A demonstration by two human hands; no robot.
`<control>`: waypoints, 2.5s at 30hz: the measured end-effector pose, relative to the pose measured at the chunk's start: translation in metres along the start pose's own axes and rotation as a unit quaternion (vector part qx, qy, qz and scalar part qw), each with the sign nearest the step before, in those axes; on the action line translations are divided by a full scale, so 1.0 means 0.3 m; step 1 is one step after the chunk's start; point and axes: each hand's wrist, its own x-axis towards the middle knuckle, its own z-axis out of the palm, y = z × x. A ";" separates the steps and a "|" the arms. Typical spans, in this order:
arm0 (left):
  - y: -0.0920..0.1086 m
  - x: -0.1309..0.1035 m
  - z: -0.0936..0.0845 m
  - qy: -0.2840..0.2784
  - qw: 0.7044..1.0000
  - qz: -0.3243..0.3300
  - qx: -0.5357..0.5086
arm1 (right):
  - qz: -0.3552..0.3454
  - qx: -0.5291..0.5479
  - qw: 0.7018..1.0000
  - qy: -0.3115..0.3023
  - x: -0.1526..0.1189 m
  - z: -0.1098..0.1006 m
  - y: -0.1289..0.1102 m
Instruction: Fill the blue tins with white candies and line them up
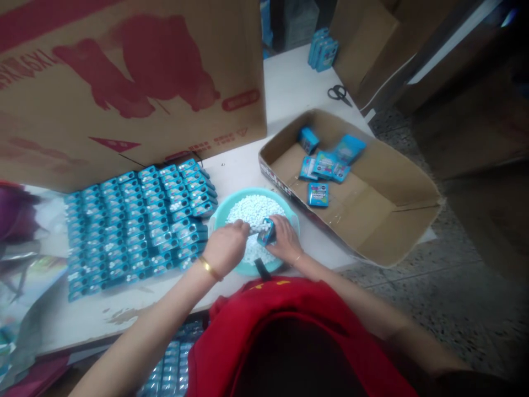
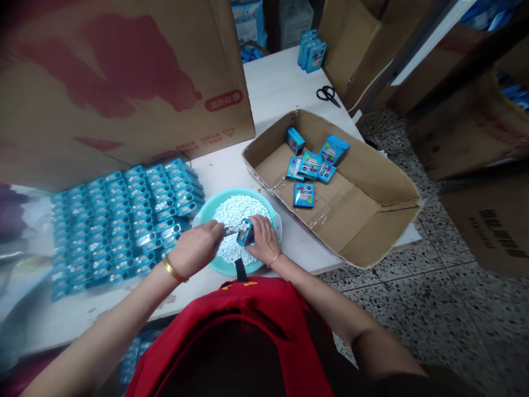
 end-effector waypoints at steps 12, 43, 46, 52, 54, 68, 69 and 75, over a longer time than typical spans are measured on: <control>-0.191 0.061 0.365 -0.043 0.984 -0.115 -0.131 | 0.073 0.041 0.996 0.031 -0.019 -0.042 0.047; 0.008 0.000 0.003 -0.025 1.000 -0.002 -0.006 | 0.013 0.021 1.000 -0.003 -0.023 0.026 0.008; 0.046 -0.012 -0.041 -0.017 0.999 0.000 0.035 | 0.023 0.026 0.999 0.001 -0.028 0.036 0.017; -0.135 0.043 0.170 0.019 0.995 -0.083 -0.046 | 0.066 0.053 0.996 0.017 -0.028 -0.001 0.039; -0.188 0.089 0.309 -0.002 0.986 -0.119 -0.112 | 0.088 0.062 0.994 0.019 -0.030 -0.026 0.039; -0.122 0.215 0.537 0.079 0.935 -0.042 -0.344 | 0.111 0.056 0.992 -0.003 -0.055 -0.053 0.026; -0.142 0.182 0.509 0.089 0.931 -0.034 -0.353 | 0.108 0.056 0.993 -0.003 -0.051 -0.049 0.026; -0.193 0.030 0.299 0.107 0.935 0.026 -0.338 | 0.076 0.038 0.996 -0.007 -0.021 -0.003 0.035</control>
